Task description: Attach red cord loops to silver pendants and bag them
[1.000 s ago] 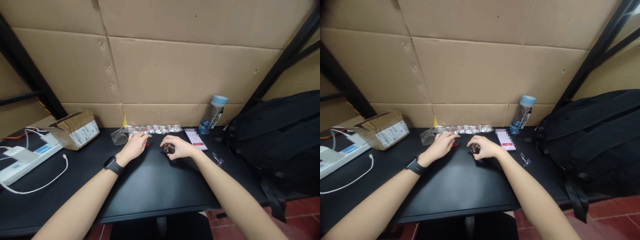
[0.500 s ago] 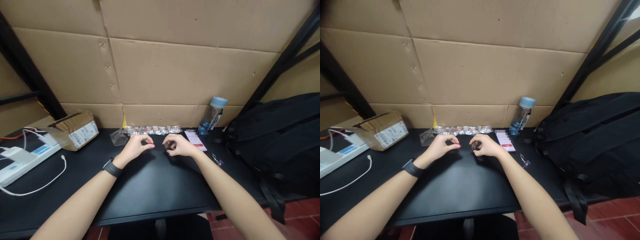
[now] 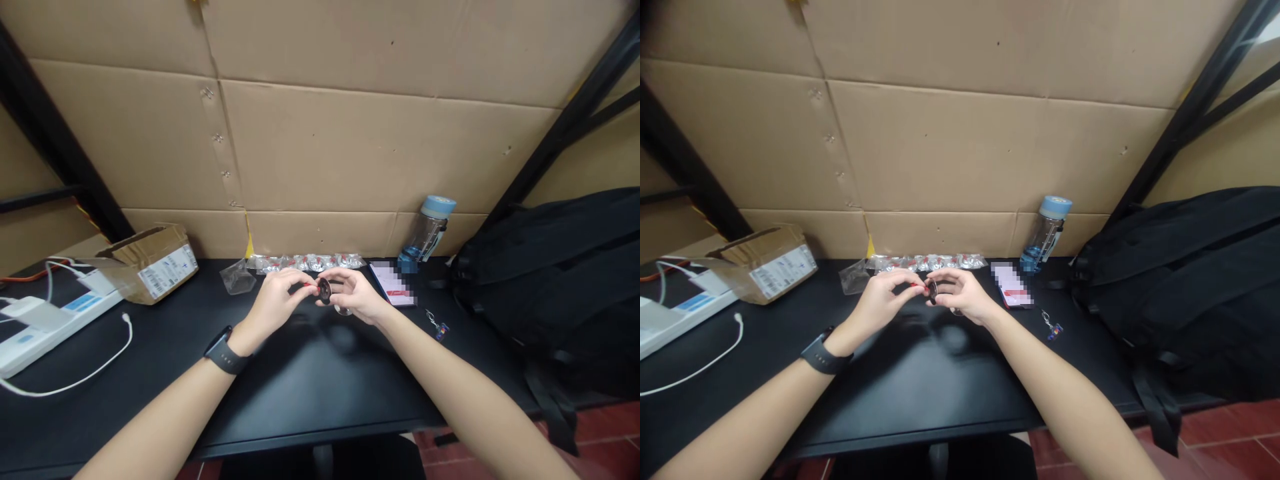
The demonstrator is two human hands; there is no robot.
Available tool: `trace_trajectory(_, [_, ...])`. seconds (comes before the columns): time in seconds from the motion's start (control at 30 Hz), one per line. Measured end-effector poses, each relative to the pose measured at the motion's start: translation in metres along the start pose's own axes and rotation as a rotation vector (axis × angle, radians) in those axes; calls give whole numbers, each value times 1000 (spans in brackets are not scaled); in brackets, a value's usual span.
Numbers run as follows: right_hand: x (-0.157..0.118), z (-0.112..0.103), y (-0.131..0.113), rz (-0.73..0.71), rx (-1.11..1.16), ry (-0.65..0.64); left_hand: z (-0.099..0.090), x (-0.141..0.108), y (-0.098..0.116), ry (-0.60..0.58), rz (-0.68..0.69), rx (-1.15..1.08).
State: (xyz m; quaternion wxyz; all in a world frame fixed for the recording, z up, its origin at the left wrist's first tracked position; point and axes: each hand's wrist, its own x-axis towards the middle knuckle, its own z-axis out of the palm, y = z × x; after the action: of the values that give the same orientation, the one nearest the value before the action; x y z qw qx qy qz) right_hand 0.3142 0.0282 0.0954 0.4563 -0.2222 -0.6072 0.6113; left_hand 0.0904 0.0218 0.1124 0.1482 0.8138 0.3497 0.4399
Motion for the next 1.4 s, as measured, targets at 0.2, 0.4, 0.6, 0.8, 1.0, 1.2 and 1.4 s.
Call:
trace_trajectory(0.2, [-2, 11, 0, -25, 105, 16, 3, -4, 7, 130, 94, 204])
trace_trajectory(0.4, [-3, 17, -3, -37, 98, 32, 9, -10, 13, 201, 121, 329])
trace_trajectory(0.6, [-3, 17, 0, -65, 63, 66, 11, -11, 11, 241, 142, 392])
trace_trajectory(0.8, [-2, 18, 2, -92, 12, 119, 11, -11, 12, 220, 157, 415])
trace_trajectory(1.0, [-3, 19, 2, -111, 12, 137, 12, -12, 13, 254, 159, 467])
trace_trajectory(1.2, [-4, 22, 1, -115, -17, 134, 14, -13, 12, 242, 140, 454])
trace_trajectory(1.4, [-4, 23, 3, -98, -23, 159, 16, -13, 11, 229, 98, 404])
